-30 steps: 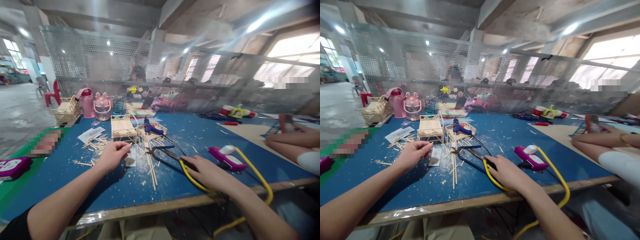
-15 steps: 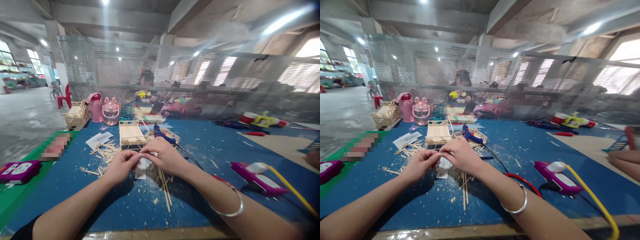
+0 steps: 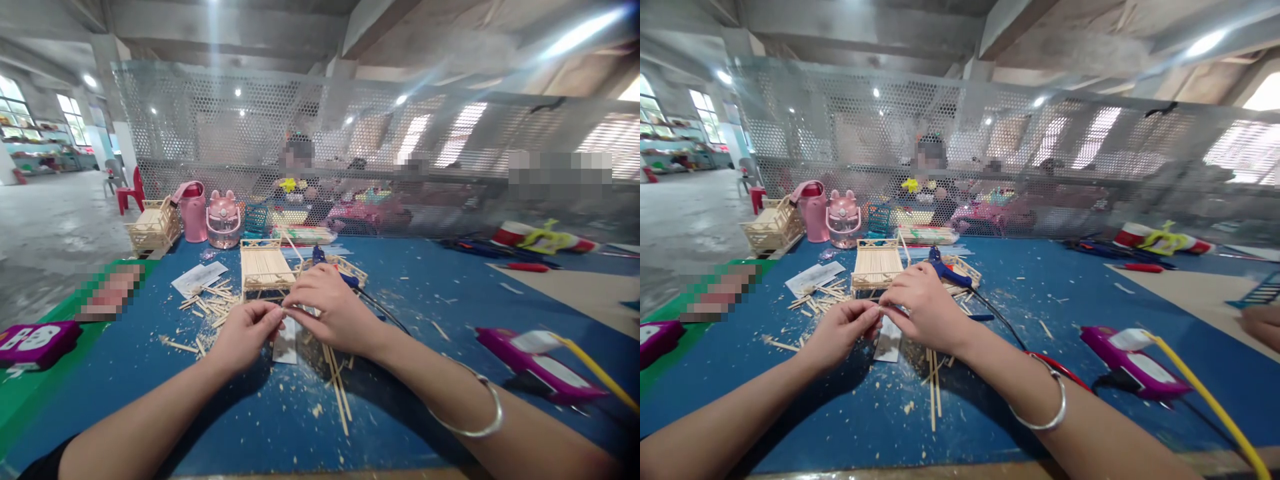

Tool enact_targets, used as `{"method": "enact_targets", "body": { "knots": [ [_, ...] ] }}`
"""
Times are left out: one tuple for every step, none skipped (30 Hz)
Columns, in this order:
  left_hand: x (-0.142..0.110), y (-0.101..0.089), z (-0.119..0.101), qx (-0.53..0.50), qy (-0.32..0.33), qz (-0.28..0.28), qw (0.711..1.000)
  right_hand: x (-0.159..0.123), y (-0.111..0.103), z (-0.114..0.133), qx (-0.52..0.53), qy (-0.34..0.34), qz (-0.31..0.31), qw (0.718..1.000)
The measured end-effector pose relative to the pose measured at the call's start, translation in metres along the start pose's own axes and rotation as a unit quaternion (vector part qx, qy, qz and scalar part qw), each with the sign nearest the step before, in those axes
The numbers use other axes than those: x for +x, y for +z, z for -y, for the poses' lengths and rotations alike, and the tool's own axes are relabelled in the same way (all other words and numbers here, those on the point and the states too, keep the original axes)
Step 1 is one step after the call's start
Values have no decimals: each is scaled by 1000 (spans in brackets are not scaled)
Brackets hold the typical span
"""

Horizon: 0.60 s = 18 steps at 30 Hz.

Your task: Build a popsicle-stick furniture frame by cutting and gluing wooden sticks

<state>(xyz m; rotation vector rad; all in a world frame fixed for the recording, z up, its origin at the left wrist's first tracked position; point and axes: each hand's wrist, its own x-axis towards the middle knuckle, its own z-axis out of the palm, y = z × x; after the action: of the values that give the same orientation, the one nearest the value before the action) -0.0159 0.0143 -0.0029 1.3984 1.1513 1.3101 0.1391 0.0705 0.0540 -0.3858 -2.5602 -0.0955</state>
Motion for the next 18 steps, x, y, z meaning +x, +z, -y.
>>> {"method": "enact_targets", "body": {
  "knots": [
    [0,0,-1,9,0,-4,1000,0,0,0,-12,-4,0,1000],
    [-1,1,-1,16,0,-9,1000,0,2,0,-19,-4,0,1000],
    [-1,1,-1,23,-2,-14,1000,-1,4,-1,-21,-2,-2,1000],
    [-1,1,-1,29,-7,-23,999,-1,7,-4,-20,3,-6,1000],
    [0,1,0,34,-14,-34,999,-2,10,-8,-20,11,-15,1000],
    [0,1,2,40,-18,-48,998,-2,13,-13,-25,22,-31,999],
    [0,0,4,52,-15,-64,996,-3,17,-19,-33,34,-51,998],
    [0,0,5,71,-5,-81,994,-4,19,-26,-46,48,-76,995],
    [0,-1,7,96,12,-96,991,-5,21,-33,-60,61,-97,992],
    [0,-1,8,127,32,-108,985,-5,23,-39,-76,68,-110,989],
    [0,-3,8,161,55,-119,978,-6,23,-44,-92,69,-116,987],
    [0,-4,8,198,79,-129,968,-6,24,-48,-108,64,-116,985],
    [0,-6,7,234,106,-141,956,-5,24,-51,-123,55,-113,984],
    [1,-8,6,267,136,-156,941,-5,24,-53,-137,43,-111,983],
    [3,-10,4,298,168,-170,924,-4,24,-54,-148,30,-109,982],
    [6,-13,2,323,196,-186,907,-2,24,-55,-159,16,-110,981],
    [9,-16,-2,341,215,-199,893,-1,25,-56,-170,3,-110,979],
    [14,-19,-5,356,220,-202,886,0,26,-56,-182,-9,-110,977]
  ]
}}
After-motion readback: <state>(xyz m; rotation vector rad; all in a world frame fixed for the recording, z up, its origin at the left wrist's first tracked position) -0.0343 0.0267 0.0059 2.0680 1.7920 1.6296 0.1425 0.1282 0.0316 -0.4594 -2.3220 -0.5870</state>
